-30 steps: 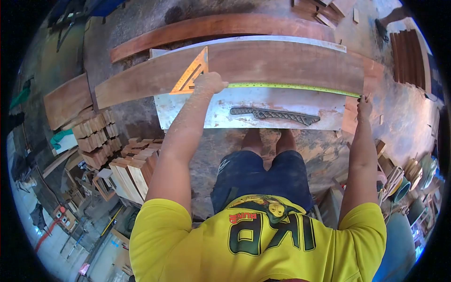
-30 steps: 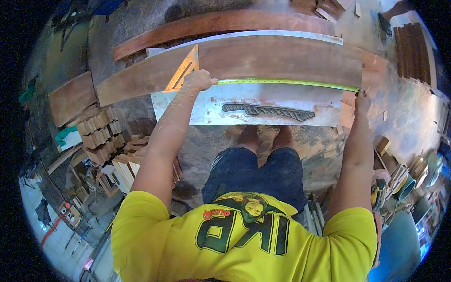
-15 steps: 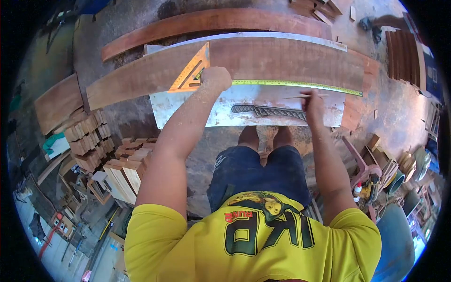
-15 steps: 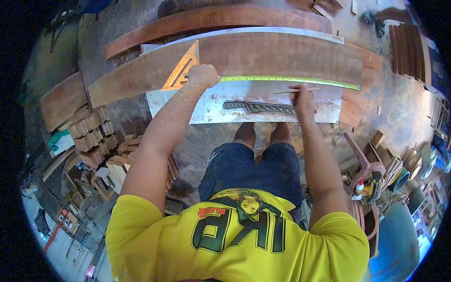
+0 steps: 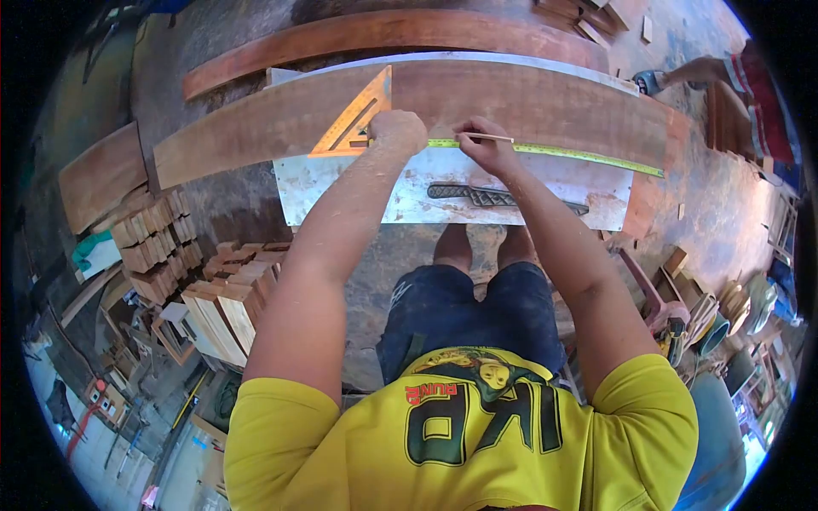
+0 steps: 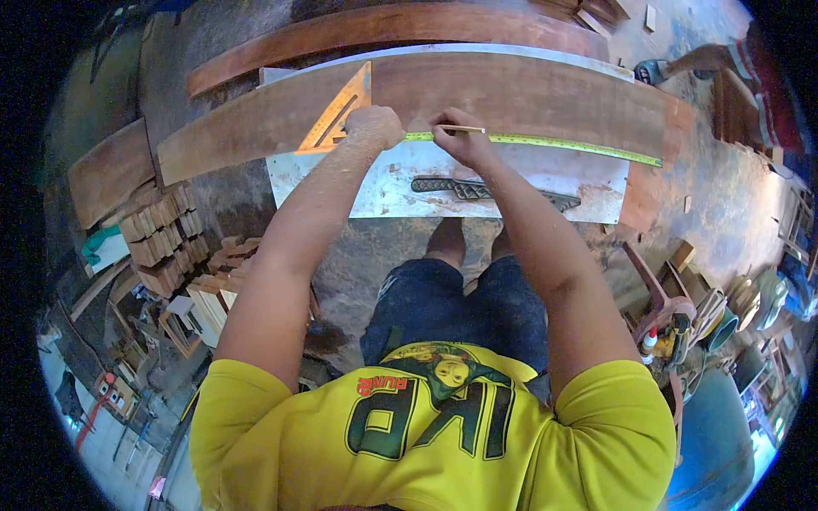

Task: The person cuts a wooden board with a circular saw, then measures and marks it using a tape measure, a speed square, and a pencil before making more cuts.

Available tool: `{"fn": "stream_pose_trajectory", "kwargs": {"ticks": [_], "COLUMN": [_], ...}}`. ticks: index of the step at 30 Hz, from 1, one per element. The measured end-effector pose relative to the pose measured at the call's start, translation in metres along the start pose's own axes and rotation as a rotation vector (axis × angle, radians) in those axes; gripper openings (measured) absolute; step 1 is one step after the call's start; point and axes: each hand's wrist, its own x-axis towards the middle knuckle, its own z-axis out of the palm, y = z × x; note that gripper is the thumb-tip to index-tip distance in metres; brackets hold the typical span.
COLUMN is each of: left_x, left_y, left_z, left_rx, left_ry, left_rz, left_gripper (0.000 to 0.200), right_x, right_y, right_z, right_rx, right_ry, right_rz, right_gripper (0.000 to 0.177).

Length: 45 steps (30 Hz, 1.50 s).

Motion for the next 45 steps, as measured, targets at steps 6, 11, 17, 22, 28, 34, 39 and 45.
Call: {"fn": "stream_pose_trajectory", "kwargs": {"ticks": [6,11,17,22,28,34,39,45], "left_x": [0.001,0.005,0.003,0.001,0.009,-0.003,-0.003,0.001], "left_y": [-0.001,-0.004,-0.003,0.003,-0.004,-0.004,-0.003,-0.003], "left_z": [0.001,0.005,0.009,0.005,0.015,0.012,0.014,0.018], "left_rx": [-0.002,-0.013,-0.006,0.011,0.051,0.009,-0.033,0.008], "left_ry": [0.001,0.008,0.101,0.095,0.064,0.064,0.087,0.081], "left_rz": [0.030,0.041,0.084,0.063,0.081,0.032,0.026,0.038], "left_gripper": [0.032,0.033,0.035,0.041,0.054,0.046,0.040,0.036], "right_x": [0.015,0.018,0.014,0.009,0.009,0.012,0.012,0.012], "right_y": [0.004,0.015,0.030,0.021,0.019,0.018,0.020,0.015], "right_z": [0.000,0.000,0.002,0.003,0.009,0.000,0.002,0.003], "right_rx": [-0.319,-0.310,-0.183,-0.217,-0.241,-0.279,-0.261,-0.330], "right_ry": [-0.126,-0.126,-0.109,0.022,0.059,-0.029,-0.097,-0.084], "right_rz": [0.043,-0.010,-0.041,-0.169,-0.171,-0.067,0.008,0.027], "right_gripper": [0.013,0.013,0.019,0.011,0.014,0.013,0.014,0.013]}}
